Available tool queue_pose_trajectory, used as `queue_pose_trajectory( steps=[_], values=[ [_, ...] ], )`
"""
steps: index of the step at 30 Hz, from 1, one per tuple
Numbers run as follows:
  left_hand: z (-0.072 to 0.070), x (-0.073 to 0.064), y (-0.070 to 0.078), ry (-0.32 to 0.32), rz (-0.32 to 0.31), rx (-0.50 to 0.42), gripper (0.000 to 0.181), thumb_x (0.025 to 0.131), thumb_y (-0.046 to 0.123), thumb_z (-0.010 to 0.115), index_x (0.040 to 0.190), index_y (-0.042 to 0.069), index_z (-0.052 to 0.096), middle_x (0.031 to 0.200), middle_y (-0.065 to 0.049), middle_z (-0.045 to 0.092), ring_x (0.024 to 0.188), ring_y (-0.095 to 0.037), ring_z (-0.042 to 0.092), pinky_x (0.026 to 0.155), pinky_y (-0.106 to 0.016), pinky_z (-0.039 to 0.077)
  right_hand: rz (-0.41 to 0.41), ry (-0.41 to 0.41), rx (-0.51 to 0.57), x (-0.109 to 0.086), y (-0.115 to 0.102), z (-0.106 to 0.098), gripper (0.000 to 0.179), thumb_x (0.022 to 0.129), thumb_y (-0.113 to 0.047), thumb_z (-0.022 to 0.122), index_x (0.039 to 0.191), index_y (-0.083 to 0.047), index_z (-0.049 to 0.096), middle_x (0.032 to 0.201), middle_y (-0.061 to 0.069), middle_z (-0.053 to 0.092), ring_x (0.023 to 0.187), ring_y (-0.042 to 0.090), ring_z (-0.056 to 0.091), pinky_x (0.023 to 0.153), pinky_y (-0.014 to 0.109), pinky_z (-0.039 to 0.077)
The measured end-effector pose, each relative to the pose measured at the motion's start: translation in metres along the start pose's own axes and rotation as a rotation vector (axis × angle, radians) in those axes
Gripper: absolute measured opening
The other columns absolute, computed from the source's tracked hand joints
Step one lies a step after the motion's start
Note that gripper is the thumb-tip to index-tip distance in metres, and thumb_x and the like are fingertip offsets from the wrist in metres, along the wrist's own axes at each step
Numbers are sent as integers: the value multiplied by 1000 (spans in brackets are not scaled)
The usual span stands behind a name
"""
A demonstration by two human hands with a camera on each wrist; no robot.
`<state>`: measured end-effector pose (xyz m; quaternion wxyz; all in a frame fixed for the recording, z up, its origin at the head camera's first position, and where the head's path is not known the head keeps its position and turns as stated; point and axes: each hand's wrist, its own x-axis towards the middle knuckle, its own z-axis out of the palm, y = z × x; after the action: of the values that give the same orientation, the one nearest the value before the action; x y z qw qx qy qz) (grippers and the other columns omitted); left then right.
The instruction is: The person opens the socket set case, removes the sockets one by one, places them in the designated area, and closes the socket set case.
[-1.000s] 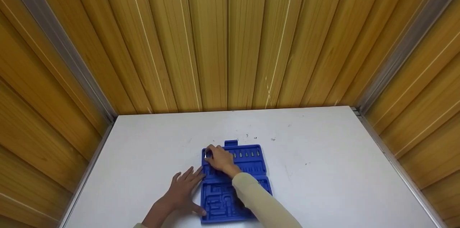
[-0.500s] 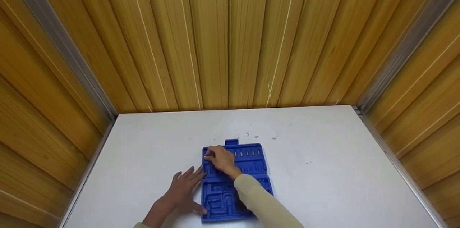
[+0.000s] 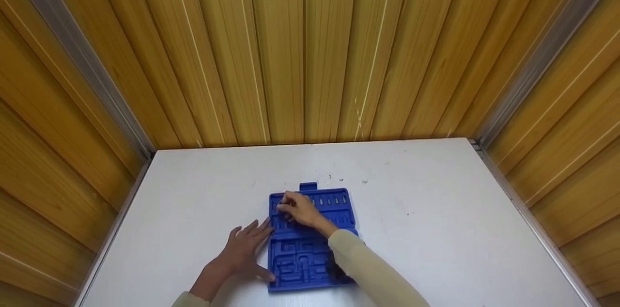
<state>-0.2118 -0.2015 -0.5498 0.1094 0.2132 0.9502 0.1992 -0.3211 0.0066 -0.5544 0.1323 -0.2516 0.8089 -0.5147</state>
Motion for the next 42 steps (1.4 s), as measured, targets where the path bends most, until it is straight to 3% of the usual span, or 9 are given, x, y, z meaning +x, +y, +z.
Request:
queue_pose_trajectory(
  steps=[3,6,13,22,28,35,42],
  values=[
    [0,-1,0,-3,-1,-13,122,59,65,90,155,6,42,166,-15,33,150,-47,34,113,-75,27,-4,-28,47,-5,0,-10,17,102,-12,61,98,5,62,101,28,73,86,44,73,69,46,64],
    [-1,-1,0,-5,0,-3,122,59,65,90,155,6,42,166,-15,33,150,-47,34,113,-75,27,-8,-4,88,-11,1,-22,18,103,-10,60,100,9,61,105,32,72,92,48,73,74,51,64],
    [-1,0,3,-12,-4,4,122,59,63,91,155,5,42,167,-16,33,150,-46,35,113,-74,28,80,101,184,-24,10,-51,18,103,-4,57,108,14,58,109,37,68,95,49,72,77,46,64],
    [-1,-3,1,-9,-1,-33,123,60,63,91,155,4,40,167,-16,31,150,-48,33,114,-76,25,121,183,23,-39,15,-92,26,102,-8,58,124,7,63,98,31,72,79,42,71,64,40,61],
    [-2,-3,0,-5,25,-29,122,62,66,88,156,5,39,167,-17,31,150,-49,33,113,-76,25,130,218,-14,-53,26,-118,26,101,-7,59,125,4,63,94,32,71,68,24,69,60,39,58],
    [-1,-3,-2,3,51,-17,121,64,68,86,157,6,38,167,-16,30,150,-49,33,113,-77,25,156,246,-46,-71,40,-140,28,102,-6,57,127,6,62,95,33,71,69,32,71,56,28,55],
    [0,-4,-2,14,53,-27,120,64,66,87,156,5,40,167,-18,32,150,-49,33,112,-77,25,190,259,-37,-83,51,-154,30,103,-5,55,130,8,59,95,32,71,65,15,67,55,18,49]
  ],
)
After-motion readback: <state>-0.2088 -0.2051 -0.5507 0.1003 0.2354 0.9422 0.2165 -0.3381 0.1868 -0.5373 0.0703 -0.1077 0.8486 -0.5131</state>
